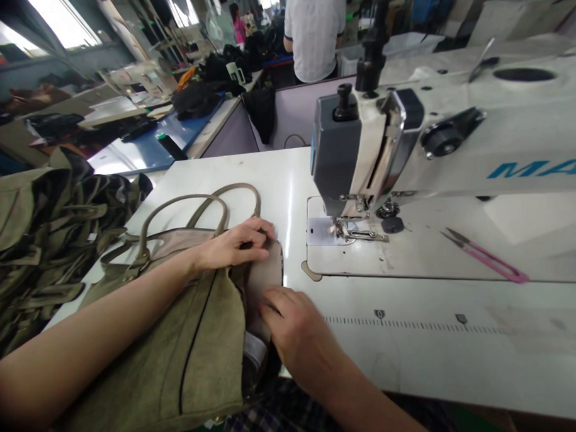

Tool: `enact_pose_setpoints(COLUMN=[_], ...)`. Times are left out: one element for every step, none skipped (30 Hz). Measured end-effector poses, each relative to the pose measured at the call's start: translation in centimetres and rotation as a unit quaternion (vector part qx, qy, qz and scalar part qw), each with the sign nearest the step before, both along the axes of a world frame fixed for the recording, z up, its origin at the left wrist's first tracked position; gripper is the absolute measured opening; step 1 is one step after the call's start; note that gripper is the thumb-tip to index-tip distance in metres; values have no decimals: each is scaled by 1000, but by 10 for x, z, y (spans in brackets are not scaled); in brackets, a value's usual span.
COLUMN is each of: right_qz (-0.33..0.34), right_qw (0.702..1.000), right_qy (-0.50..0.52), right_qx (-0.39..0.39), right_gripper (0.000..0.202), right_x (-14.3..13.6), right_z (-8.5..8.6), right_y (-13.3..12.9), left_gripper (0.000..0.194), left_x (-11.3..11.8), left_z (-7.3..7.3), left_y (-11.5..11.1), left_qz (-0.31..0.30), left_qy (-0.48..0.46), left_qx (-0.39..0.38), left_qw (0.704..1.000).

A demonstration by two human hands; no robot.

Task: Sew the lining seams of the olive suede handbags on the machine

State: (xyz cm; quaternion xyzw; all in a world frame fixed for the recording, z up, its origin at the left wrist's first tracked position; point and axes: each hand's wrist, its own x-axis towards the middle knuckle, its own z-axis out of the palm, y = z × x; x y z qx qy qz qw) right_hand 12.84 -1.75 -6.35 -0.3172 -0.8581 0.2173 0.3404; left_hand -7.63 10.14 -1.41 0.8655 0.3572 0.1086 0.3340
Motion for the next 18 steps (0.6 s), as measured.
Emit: enact_pose_setpoints(right_qz=[-3, 2, 9, 15, 14, 10, 5, -2, -8, -10, -10, -10, -11, -10, -11, -11, -11, -10], right_qw=[1000, 999, 999, 999, 999, 999, 999, 999, 1000, 1000, 1000, 1000, 1000, 1000, 1000, 999, 999, 999], right_qy=[14, 22, 26, 25, 21, 12, 2, -6, -14, -22, -25, -26, -25, -25, -25, -27, -32, -37], right_qx=[13, 25, 35, 44, 48, 47, 42, 35, 25, 16, 10, 8, 9, 12, 15, 17, 18, 18], right_gripper=[34, 34, 35, 35, 34, 33, 31, 29, 28, 27, 27, 28, 28, 28, 29, 29, 31, 33], right_x=[0, 0, 1, 2, 2, 3, 3, 3, 3, 3, 2, 2, 2, 3, 3, 5, 6, 8], right_z=[-2, -3, -5, -5, -5, -5, -4, -3, -1, 0, 2, 3, 3, 3, 3, 3, 2, 1], right_y=[0, -1, -2, -4, -5, -7, -9, -10, -11, -11, -11, -12, -12, -12, -13, -15, -17, -19], left_gripper=[22, 13, 11, 20, 29, 32, 31, 28, 24, 21, 21, 22, 23, 24, 26, 28, 31, 33], left_x=[2, 4, 6, 8, 9, 10, 12, 14, 15, 17, 19, 21, 23, 25, 26, 27, 27, 27], left_z=[-3, -7, -10, -14, -16, -18, -19, -19, -18, -17, -15, -13, -11, -10, -9, -8, -8, -7], left_y=[-3, -5, -6, -7, -6, -3, 0, 5, 9, 14, 18, 21, 23, 24, 24, 24, 24, 23], left_qz=[8, 19, 34, 52, 70, 85, 93, 92, 85, 77, 69, 64, 63, 66, 74, 85, 97, 107], left_qy=[9, 16, 27, 45, 66, 87, 108, 127, 141, 153, 166, 181, 195, 208, 219, 228, 236, 241], left_qx=[21, 42, 65, 89, 108, 120, 126, 125, 119, 113, 110, 107, 107, 108, 110, 110, 108, 103], left_qw=[1000, 999, 997, 994, 989, 985, 982, 980, 979, 979, 977, 976, 973, 970, 967, 964, 961, 959])
